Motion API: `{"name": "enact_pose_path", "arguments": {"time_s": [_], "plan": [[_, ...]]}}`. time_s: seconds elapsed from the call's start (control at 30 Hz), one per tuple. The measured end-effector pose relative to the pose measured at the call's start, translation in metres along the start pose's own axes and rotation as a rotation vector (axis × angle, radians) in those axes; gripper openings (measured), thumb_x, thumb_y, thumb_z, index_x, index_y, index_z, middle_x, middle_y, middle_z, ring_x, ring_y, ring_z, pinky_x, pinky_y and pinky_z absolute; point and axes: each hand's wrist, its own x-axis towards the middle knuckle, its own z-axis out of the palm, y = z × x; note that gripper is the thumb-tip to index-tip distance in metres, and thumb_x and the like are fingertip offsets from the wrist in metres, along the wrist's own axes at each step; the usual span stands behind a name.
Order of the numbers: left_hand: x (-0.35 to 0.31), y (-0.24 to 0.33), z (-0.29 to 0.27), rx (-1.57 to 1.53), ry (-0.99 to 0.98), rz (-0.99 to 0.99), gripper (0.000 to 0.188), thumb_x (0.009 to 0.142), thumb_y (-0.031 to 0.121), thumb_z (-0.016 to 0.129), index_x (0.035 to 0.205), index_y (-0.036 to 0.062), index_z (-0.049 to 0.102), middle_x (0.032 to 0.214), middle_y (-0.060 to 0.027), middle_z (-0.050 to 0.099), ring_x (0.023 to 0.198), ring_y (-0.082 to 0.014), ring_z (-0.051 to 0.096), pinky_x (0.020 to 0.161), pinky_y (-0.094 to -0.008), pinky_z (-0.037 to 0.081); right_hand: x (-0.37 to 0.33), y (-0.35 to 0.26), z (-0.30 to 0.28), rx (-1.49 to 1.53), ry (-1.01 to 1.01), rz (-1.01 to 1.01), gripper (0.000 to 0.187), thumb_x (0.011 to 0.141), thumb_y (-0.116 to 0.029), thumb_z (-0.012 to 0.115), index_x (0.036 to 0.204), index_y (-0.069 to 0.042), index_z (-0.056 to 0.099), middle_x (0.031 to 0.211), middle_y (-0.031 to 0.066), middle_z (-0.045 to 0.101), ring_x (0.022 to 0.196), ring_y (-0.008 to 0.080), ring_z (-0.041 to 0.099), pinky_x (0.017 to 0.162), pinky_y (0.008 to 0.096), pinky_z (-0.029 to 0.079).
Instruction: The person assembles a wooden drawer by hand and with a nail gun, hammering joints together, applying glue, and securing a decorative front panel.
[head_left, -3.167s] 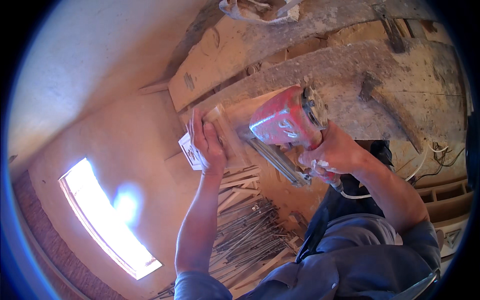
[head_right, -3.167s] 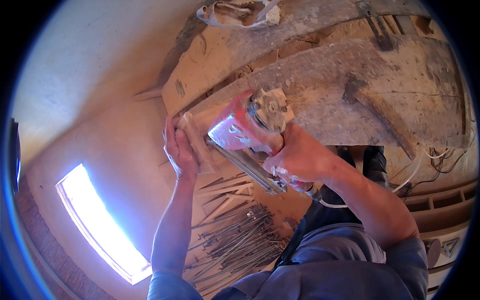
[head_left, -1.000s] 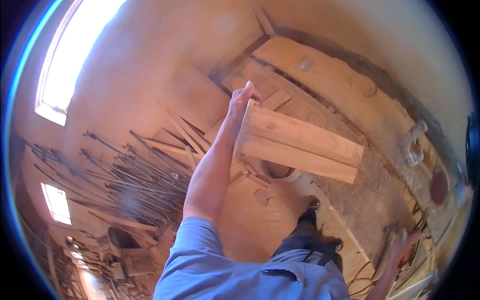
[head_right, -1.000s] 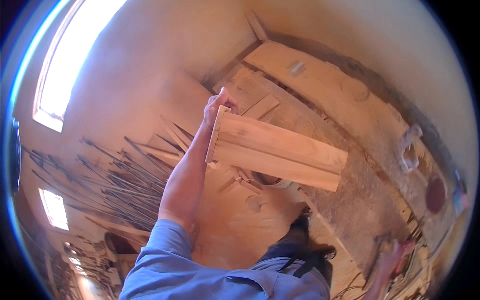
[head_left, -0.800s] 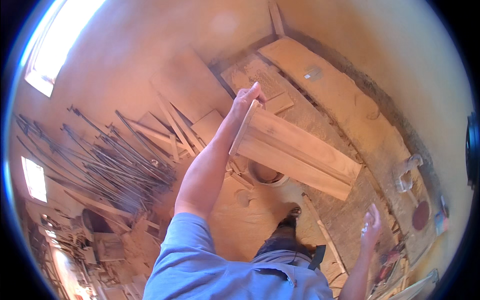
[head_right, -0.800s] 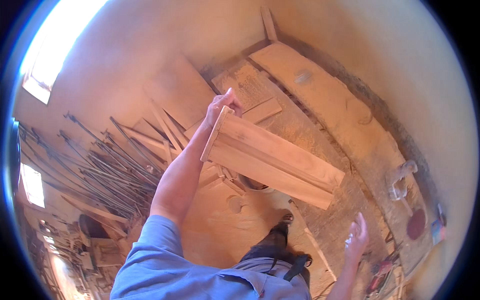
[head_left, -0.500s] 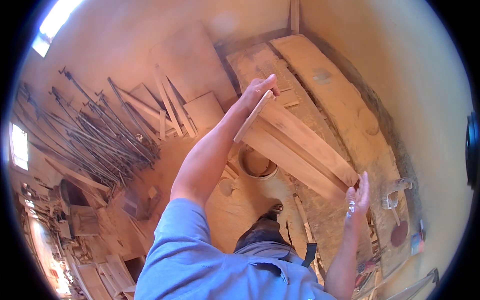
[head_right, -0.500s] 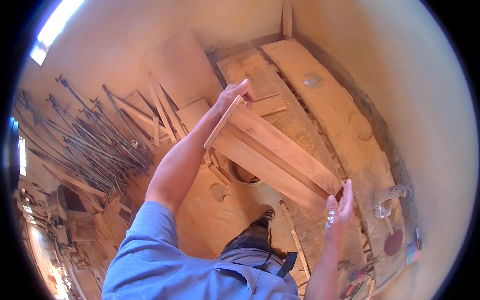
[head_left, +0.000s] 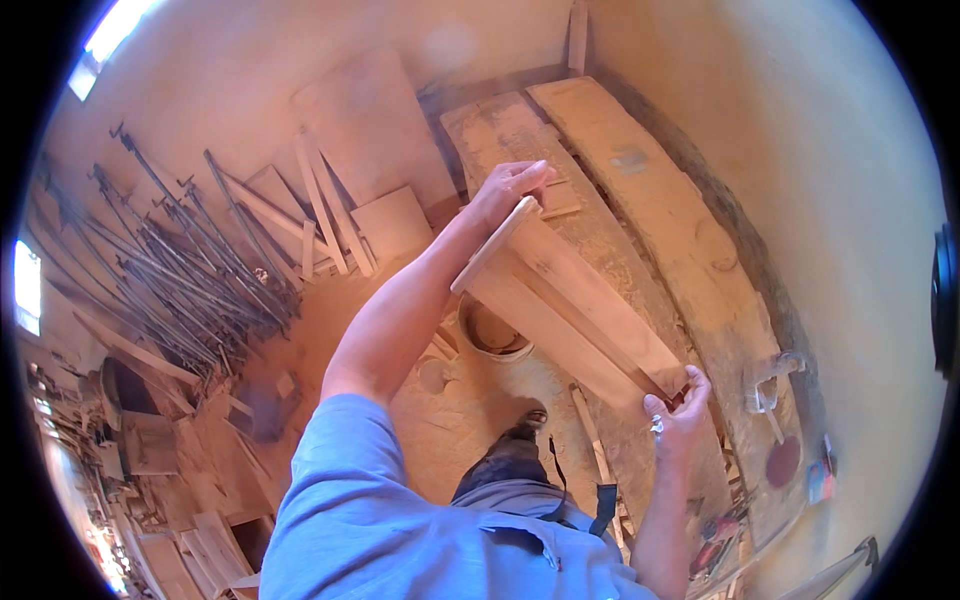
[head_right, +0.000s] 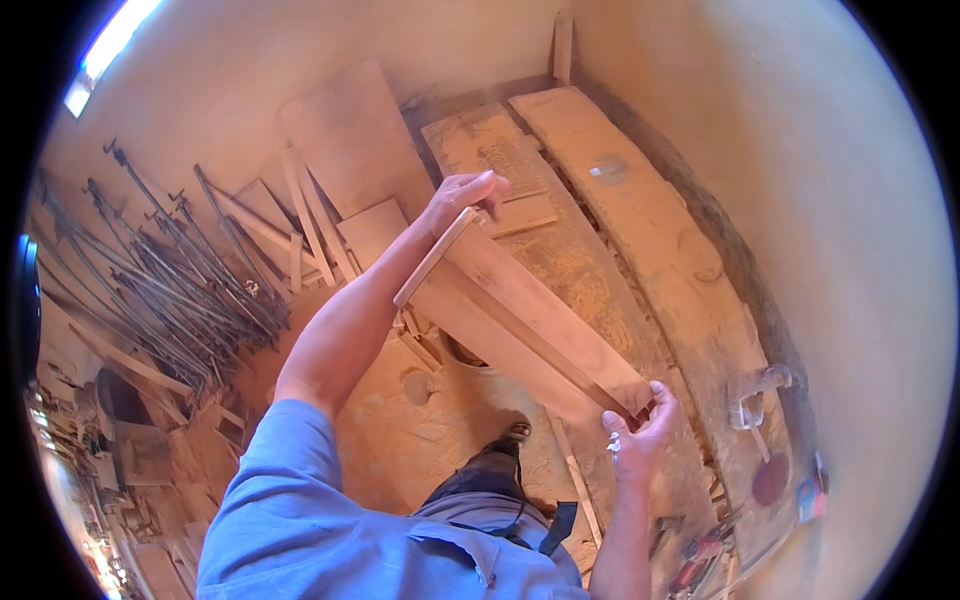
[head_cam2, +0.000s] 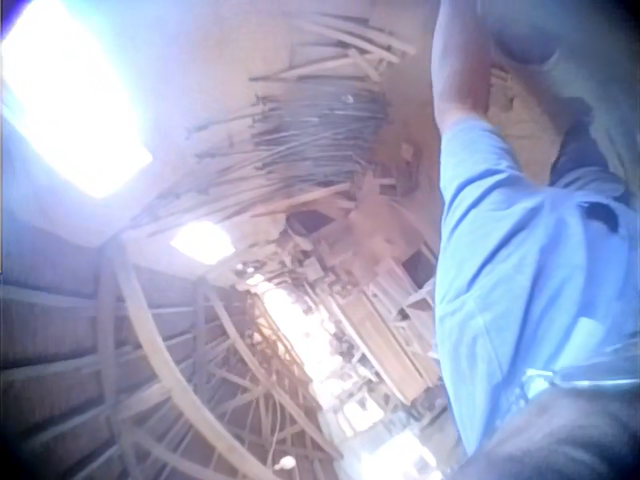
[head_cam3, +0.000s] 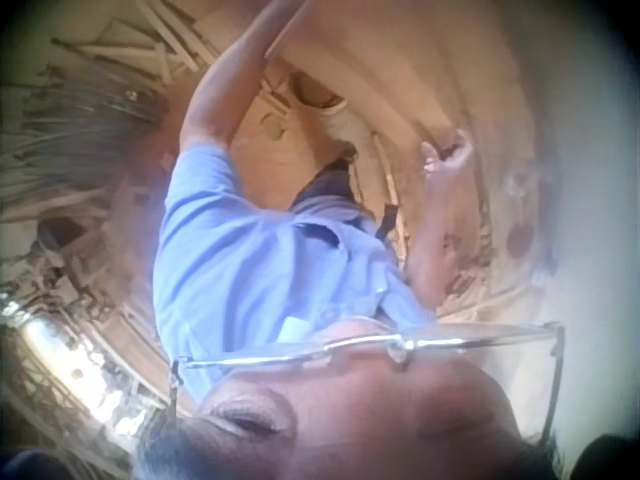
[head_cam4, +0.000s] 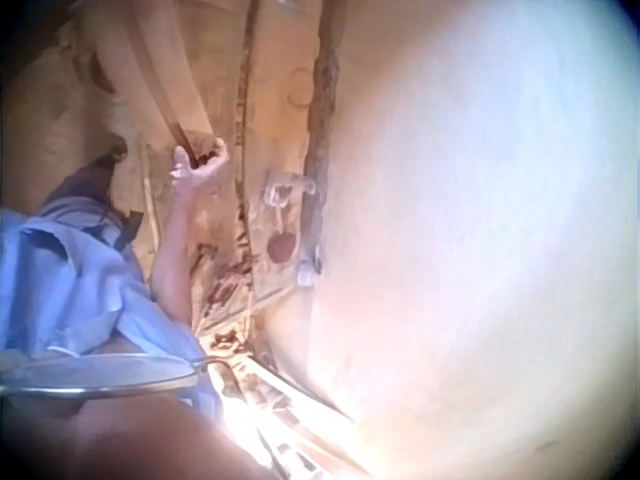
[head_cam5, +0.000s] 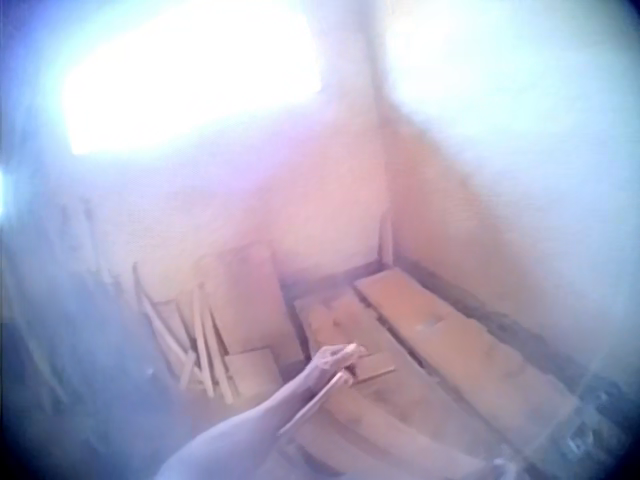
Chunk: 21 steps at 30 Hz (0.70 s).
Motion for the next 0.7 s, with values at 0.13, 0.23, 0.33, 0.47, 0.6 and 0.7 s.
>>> {"name": "enact_pose_path", "arguments": {"time_s": [0.13, 0.23, 0.33, 0.47, 0.6, 0.7], "plan": [[-0.019, -0.047, -0.012, 0.477, 0.391, -0.146, 0.047, 0.095, 0.041, 0.057, 0.110, -0.0017, 0.071, 0.098, -0.0136, 0.071, 0.092, -0.0219, 0.065, 0.080, -0.0384, 0.049, -0.041, 0.011, -0.003, 0.035, 0.005, 0.181, 0.082, 0.073, -0.005, 0.085, 0.141, -0.005, 0.039, 0.129, 0.0114, 0.053, 0.118, 0.0217, 0.056, 0.101, 0.0340, 0.048], [-0.052, -0.060, -0.032, 0.351, 0.093, -0.572, 0.054, 0.096, 0.045, 0.055, 0.120, -0.0006, 0.069, 0.111, -0.0158, 0.071, 0.099, -0.0253, 0.065, 0.086, -0.0408, 0.048, -0.079, 0.059, -0.014, 0.347, -0.085, 0.354, 0.079, 0.072, 0.000, 0.082, 0.139, -0.005, 0.039, 0.132, 0.0124, 0.053, 0.120, 0.0211, 0.056, 0.101, 0.0313, 0.047], [-0.100, -0.068, -0.055, 0.263, 0.102, -0.737, 0.059, 0.100, 0.053, 0.050, 0.127, 0.0027, 0.067, 0.122, -0.0151, 0.069, 0.105, -0.0244, 0.065, 0.091, -0.0392, 0.048, -0.101, 0.074, -0.003, 0.743, -0.175, 0.581, 0.097, 0.077, -0.008, 0.079, 0.157, -0.006, 0.024, 0.142, 0.0190, 0.050, 0.119, 0.0260, 0.060, 0.096, 0.0374, 0.053], [-0.157, -0.038, -0.019, -0.133, 0.276, -0.870, 0.064, 0.102, 0.059, 0.047, 0.132, 0.0049, 0.065, 0.125, -0.0137, 0.069, 0.109, -0.0248, 0.065, 0.094, -0.0376, 0.049, -0.095, 0.126, 0.005, 0.599, -0.287, 0.809, 0.100, 0.087, -0.020, 0.073, 0.164, -0.009, 0.009, 0.136, 0.0207, 0.059, 0.104, 0.0288, 0.069, 0.085, 0.0440, 0.059], [-0.204, -0.068, -0.026, -0.338, 0.392, -0.931, 0.060, 0.103, 0.060, 0.046, 0.113, 0.0082, 0.073, 0.103, -0.0131, 0.072, 0.091, -0.0207, 0.065, 0.076, -0.0367, 0.050, -0.053, 0.170, 0.038, 0.211, -0.370, 0.955, 0.067, 0.088, -0.021, 0.073, 0.146, -0.005, 0.044, 0.111, 0.0129, 0.070, 0.086, 0.0263, 0.070, 0.069, 0.0434, 0.058], [-0.228, -0.119, -0.047, -0.404, 0.402, -0.934, 0.062, 0.104, 0.061, 0.042, 0.116, 0.0077, 0.071, 0.100, -0.0095, 0.071, 0.087, -0.0195, 0.064, 0.075, -0.0358, 0.049, -0.039, 0.193, 0.056, -0.129, -0.382, 0.932, 0.035, 0.087, -0.021, 0.074, 0.114, -0.002, 0.063, 0.092, 0.0116, 0.070, 0.072, 0.0236, 0.070, 0.054, 0.0381, 0.056]]}}
